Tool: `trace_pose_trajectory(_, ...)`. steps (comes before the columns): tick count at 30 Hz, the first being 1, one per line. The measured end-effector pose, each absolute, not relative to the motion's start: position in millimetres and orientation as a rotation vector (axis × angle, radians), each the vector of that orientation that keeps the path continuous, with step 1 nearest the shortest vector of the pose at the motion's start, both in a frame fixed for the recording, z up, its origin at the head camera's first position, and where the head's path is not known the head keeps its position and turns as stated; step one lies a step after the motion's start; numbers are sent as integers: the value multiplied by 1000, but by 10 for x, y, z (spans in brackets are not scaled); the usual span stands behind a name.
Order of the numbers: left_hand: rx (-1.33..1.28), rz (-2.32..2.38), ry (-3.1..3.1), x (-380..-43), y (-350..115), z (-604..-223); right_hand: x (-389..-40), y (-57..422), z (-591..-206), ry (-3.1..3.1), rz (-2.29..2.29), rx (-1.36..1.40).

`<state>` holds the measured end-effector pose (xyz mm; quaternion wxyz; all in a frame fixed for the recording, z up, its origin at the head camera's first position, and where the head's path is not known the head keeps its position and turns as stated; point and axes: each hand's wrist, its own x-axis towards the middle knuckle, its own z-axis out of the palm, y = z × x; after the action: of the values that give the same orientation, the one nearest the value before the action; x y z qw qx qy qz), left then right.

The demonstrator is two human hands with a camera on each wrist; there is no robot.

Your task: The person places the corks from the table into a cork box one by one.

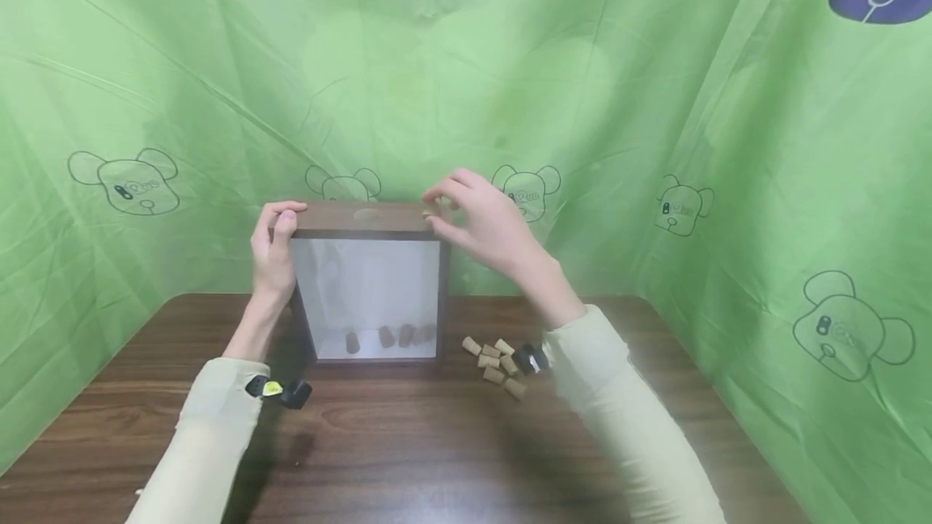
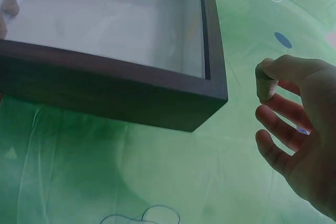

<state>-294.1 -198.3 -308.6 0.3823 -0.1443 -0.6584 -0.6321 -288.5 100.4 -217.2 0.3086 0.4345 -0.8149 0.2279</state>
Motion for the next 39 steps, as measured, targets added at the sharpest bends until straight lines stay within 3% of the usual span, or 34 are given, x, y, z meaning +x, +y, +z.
trace_pose_trajectory(24,-374,-1634,-1665,-2894,-1976,-3048,-3054,184,-2056,-2328,388,1177)
trace_pose_trajectory(39,-399,-1627,-1643,-2935,-1975,-3059,-3091,196,-2147,-2416,387,1089)
